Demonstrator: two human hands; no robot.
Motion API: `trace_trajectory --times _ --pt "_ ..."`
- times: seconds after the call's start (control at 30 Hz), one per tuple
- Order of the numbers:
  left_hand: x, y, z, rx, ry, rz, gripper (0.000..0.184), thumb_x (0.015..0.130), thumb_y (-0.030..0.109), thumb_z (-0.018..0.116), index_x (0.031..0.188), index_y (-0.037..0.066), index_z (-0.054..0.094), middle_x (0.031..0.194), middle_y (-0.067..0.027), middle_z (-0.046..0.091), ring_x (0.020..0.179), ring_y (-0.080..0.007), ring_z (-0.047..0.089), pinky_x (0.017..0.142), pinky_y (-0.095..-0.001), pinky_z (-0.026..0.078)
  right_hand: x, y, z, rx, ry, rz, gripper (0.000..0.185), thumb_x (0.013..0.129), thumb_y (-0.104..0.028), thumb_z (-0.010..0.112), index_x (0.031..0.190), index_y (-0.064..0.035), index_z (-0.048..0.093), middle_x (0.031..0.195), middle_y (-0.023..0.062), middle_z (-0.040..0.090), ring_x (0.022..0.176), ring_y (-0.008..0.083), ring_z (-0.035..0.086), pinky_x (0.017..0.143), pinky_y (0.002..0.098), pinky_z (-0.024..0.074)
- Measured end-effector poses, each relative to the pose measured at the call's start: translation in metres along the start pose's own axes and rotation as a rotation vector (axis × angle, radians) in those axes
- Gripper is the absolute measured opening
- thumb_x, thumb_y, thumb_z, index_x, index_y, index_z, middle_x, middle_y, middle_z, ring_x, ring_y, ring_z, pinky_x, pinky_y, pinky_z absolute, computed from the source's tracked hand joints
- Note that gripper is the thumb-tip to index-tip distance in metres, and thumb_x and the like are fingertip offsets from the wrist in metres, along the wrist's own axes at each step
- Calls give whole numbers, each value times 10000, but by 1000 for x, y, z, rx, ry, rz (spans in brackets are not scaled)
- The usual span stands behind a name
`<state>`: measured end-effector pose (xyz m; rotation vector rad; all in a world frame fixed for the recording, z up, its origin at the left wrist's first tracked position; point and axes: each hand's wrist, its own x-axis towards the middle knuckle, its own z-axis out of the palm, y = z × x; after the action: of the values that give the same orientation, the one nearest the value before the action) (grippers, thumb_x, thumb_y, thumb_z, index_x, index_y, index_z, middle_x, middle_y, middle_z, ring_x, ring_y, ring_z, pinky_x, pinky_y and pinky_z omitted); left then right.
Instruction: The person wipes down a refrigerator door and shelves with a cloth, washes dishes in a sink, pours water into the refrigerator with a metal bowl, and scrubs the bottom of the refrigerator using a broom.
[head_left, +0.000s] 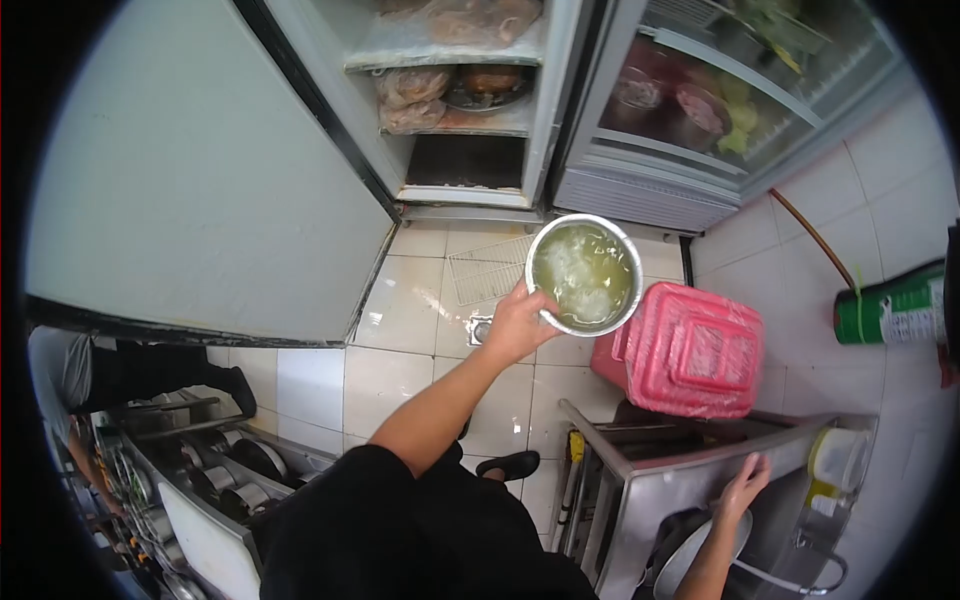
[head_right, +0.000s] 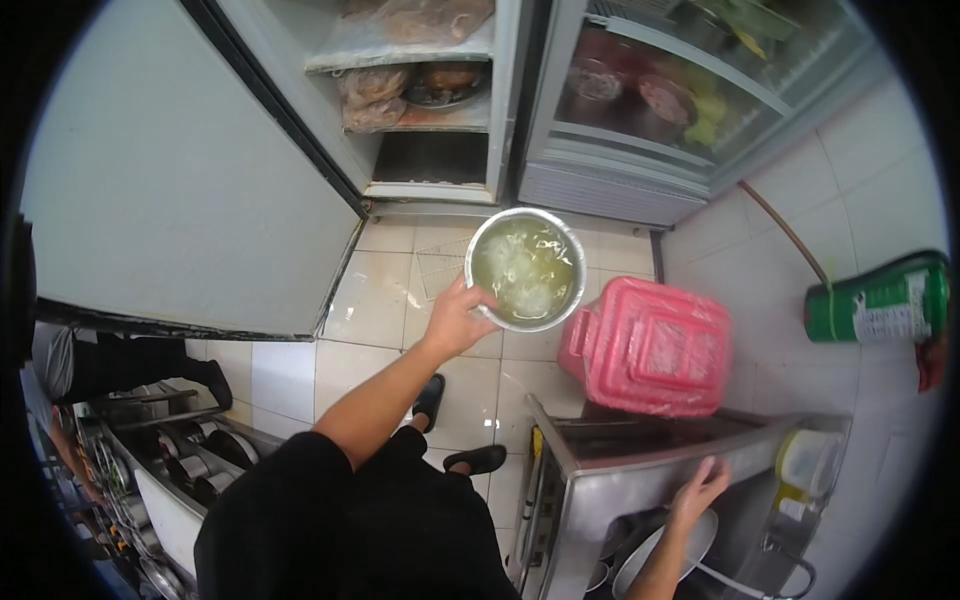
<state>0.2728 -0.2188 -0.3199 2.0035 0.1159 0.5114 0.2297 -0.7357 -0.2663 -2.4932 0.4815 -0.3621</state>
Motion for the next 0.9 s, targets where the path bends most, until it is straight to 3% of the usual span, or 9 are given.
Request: trace_trajectory --times 0.07,0.27,0.4,0.43,0.47,0.5,0.67,0.77,0.9 --pt "-9 -44 -1 -5 66 -99 333 611 150 894 834 89 655 1069 -114 617 924 -264 648 763 -347 541 -31 -21 20 -509 -22 -234 677 989 -398 520 1403 113 357 1480 284 343 1391 372 320 1158 423 215" --pt "-5 -249 -2 -210 158 -644 367 608 192 911 856 83 663 884 -91 632 778 -213 631 711 -326 525 -36 -42 24 -498 -85 -63 756 1007 -467 411 1475 93 217 1560 239 202 1447 343 201 1175 412 168" --pt "99 -383 -72 401 191 -572 488 655 490 849 806 68 658 760 -113 664 710 -254 627 717 -364 516 -30 -40 24 -255 -109 -10 752 1006 -474 360 1488 74 179 1528 238 234 1419 333 230 1164 418 163" --pt "129 -420 -95 400 250 -474 522 696 571 774 735 67 645 683 -76 658 666 -185 633 667 -331 500 -30 -43 24 -215 -129 -27 771 998 -501 352 1490 66 175 1518 214 241 1404 312 250 1159 410 175" --pt "166 -432 -121 478 200 -625 565 711 624 734 705 63 661 614 -73 636 613 -197 631 639 -338 497 -31 -44 24 -191 -138 -18 775 997 -506 353 1492 62 171 1521 210 232 1405 309 249 1158 409 176" --pt "197 -432 -146 568 20 -664 841 712 815 560 863 1 710 884 -224 690 879 -371 668 826 -448 493 -31 -45 23 -164 -144 -9 778 996 -510 353 1495 57 167 1525 206 224 1406 306 247 1158 409 178" --pt "236 -448 -188 532 -97 -922 878 741 847 481 681 -6 684 635 -143 657 713 -299 680 757 -419 500 -31 -51 25 -119 -135 47 818 969 -535 419 1509 27 169 1552 163 195 1413 275 243 1165 401 184" --pt "170 -423 -155 305 36 -832 772 687 762 665 728 -9 678 623 -122 651 622 -238 666 660 -401 505 -32 -41 21 -240 -114 21 792 985 -519 380 1506 37 168 1559 185 182 1429 299 208 1169 413 158" --pt "54 -367 -70 381 -51 -946 656 672 611 789 903 10 661 881 -181 694 841 -306 675 752 -398 522 -34 -38 17 -455 -118 -38 764 1001 -499 336 1510 39 150 1574 217 151 1453 336 152 1177 436 110"
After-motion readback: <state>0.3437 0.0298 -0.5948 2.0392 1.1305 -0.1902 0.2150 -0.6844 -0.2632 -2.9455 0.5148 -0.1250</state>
